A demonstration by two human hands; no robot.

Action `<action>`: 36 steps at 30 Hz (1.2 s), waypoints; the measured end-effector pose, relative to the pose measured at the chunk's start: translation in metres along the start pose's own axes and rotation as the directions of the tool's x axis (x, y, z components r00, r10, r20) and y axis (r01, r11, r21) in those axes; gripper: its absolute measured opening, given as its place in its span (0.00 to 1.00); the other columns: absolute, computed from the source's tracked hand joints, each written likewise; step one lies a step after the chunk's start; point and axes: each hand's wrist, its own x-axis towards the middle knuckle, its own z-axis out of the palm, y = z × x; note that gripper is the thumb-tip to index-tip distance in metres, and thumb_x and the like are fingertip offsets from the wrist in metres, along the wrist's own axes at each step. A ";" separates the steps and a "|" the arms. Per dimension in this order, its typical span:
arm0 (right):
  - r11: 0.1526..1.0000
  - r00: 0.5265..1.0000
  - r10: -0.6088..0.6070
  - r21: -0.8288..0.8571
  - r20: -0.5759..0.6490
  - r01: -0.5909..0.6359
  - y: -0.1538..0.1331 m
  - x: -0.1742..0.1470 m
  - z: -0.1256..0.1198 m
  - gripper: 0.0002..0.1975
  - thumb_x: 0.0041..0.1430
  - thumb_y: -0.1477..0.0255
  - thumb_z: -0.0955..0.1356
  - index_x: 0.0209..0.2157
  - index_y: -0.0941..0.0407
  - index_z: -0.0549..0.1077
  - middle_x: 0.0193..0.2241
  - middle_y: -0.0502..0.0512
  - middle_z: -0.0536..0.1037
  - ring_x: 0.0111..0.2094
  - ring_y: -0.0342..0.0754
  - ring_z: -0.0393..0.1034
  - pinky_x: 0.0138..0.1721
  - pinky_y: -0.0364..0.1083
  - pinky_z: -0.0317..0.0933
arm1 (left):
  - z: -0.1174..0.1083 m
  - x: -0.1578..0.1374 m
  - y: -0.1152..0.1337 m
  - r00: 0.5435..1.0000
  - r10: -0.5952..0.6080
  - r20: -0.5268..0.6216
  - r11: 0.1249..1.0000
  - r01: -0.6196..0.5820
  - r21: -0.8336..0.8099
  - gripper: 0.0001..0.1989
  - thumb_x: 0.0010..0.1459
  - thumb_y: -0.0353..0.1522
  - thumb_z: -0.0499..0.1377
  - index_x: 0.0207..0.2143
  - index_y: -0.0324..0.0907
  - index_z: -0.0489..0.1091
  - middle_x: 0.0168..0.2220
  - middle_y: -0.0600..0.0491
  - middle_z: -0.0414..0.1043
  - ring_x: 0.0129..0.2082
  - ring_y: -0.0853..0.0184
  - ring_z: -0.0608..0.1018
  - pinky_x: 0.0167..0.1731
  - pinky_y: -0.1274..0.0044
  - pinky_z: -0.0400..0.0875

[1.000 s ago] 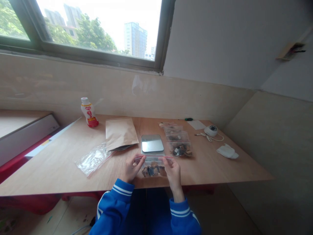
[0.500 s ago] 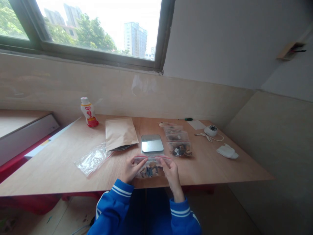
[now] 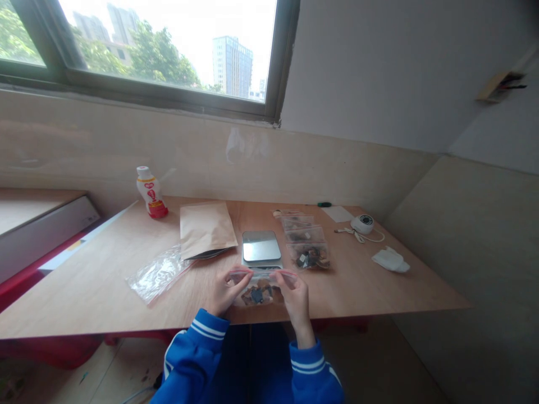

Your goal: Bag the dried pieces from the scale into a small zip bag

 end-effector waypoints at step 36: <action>0.983 0.989 0.103 0.140 0.106 -0.118 0.007 0.002 0.004 0.13 0.48 0.62 0.73 0.32 0.57 0.77 0.30 0.54 0.81 0.33 0.50 0.76 0.37 0.48 0.70 | 0.001 0.003 -0.002 0.993 -0.034 0.113 0.998 0.040 -0.052 0.11 0.55 0.38 0.60 0.33 0.39 0.74 0.31 0.50 0.77 0.33 0.64 0.79 0.36 0.75 0.74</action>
